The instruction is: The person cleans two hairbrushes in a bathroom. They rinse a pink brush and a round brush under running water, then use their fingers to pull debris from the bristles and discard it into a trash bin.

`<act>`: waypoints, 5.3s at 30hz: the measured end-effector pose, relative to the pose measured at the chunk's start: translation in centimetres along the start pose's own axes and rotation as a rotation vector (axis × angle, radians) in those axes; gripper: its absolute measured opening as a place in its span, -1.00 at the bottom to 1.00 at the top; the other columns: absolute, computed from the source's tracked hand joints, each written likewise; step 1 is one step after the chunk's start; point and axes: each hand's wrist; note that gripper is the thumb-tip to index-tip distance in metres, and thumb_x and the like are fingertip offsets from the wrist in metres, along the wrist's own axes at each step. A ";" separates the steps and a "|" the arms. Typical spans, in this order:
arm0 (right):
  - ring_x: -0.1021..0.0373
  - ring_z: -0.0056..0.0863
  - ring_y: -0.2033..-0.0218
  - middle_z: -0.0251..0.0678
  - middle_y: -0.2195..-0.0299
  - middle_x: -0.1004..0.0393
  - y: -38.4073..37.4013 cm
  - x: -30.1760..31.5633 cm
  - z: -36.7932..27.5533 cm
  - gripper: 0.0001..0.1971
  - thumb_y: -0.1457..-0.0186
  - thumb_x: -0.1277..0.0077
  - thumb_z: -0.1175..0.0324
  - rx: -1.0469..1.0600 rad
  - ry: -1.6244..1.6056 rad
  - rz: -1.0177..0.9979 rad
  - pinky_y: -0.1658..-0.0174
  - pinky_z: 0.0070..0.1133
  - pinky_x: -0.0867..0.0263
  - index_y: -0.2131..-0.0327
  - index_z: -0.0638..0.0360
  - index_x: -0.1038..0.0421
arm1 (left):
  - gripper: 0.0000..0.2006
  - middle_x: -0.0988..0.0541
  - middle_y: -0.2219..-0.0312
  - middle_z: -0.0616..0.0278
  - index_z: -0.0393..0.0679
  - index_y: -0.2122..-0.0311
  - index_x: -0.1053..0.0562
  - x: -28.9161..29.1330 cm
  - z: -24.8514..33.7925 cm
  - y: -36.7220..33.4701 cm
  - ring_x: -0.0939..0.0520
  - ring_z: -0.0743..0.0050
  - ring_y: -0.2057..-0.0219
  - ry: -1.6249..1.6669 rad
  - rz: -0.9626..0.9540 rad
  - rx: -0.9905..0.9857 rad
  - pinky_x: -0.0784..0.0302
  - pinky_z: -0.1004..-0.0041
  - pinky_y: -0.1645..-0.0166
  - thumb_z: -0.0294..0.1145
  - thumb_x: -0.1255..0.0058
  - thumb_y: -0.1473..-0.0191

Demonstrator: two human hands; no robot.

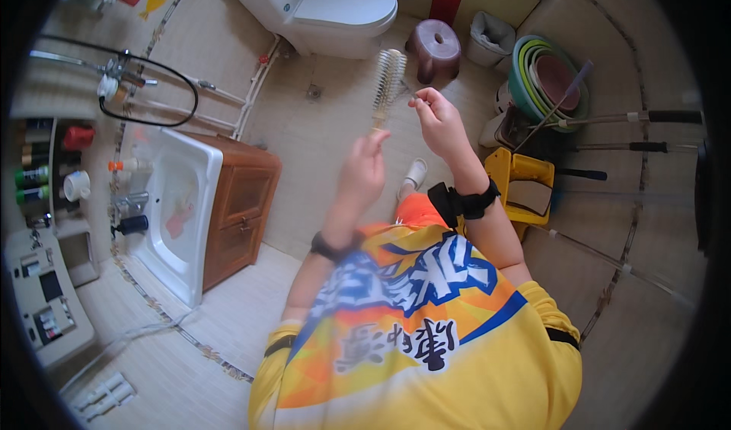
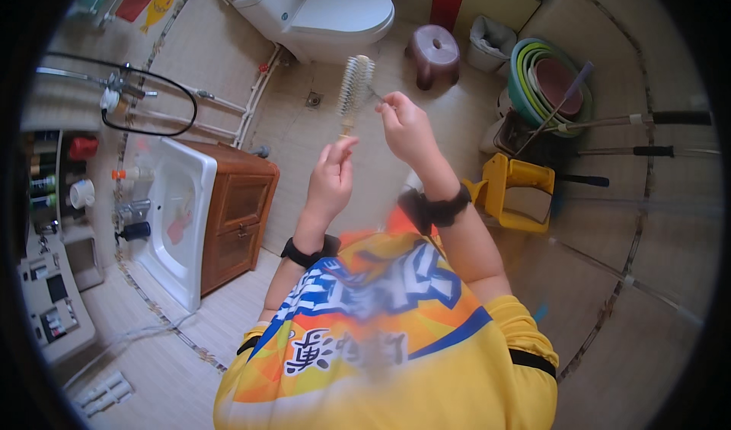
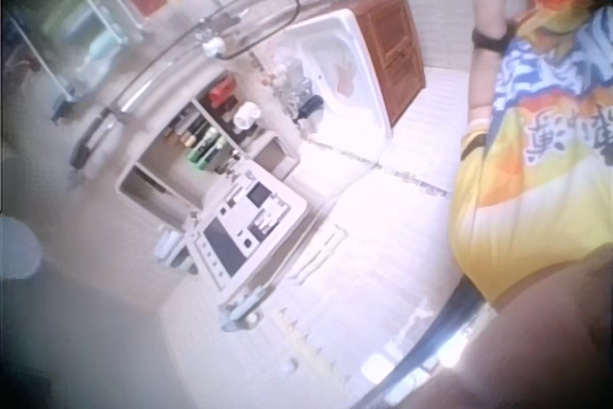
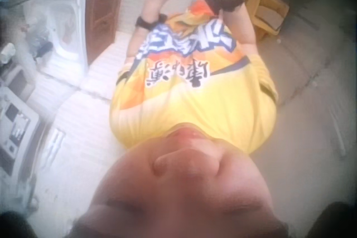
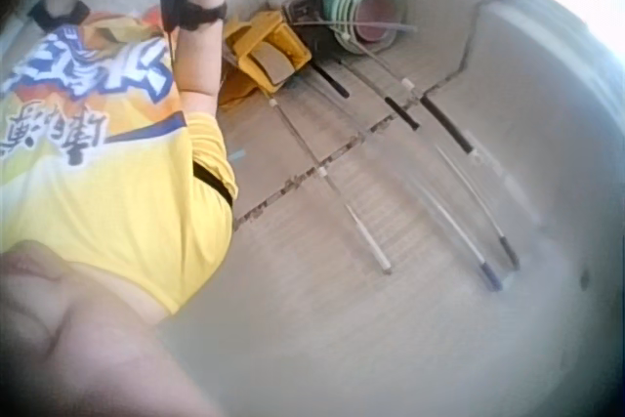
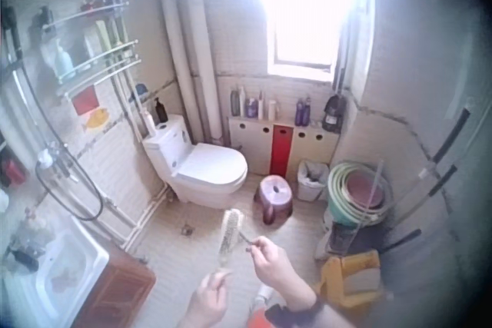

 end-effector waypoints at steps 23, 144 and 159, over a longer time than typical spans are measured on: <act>-0.35 -0.20 0.59 -0.12 0.61 -0.38 -29.2 10.7 0.1 -0.89 -0.01 0.21 0.46 0.096 0.368 0.295 0.52 -0.49 -0.23 0.38 0.26 -0.29 | -0.63 -0.37 0.27 -0.02 -0.31 0.04 -0.24 -12.1 0.2 -37.5 -0.44 0.06 0.25 0.073 0.067 -0.217 -0.38 0.34 0.20 -0.47 0.15 0.00; -0.40 -0.18 0.45 -0.06 0.53 -0.43 -43.5 20.6 2.8 -0.79 0.00 0.24 0.37 -0.134 0.115 0.489 0.37 -0.44 -0.29 0.36 0.30 -0.33 | -0.70 -0.39 0.28 0.00 -0.34 0.15 -0.30 -21.4 1.2 -52.7 -0.42 0.11 0.23 0.148 -0.087 -0.275 -0.34 0.34 0.12 -0.49 0.10 0.04; -0.40 -0.19 0.44 -0.08 0.50 -0.43 -44.5 21.3 1.8 -0.81 -0.01 0.24 0.37 -0.123 0.128 0.530 0.36 -0.46 -0.29 0.38 0.29 -0.32 | -0.68 -0.41 0.42 0.10 -0.29 0.10 -0.26 -21.2 0.9 -52.9 -0.46 0.29 0.37 0.264 -0.222 -0.178 -0.38 0.43 0.30 -0.48 0.13 0.01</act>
Point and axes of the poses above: each hand's wrist, its own y-axis away from the middle knuckle, its own x-axis out of the back of the hand, z = x × y
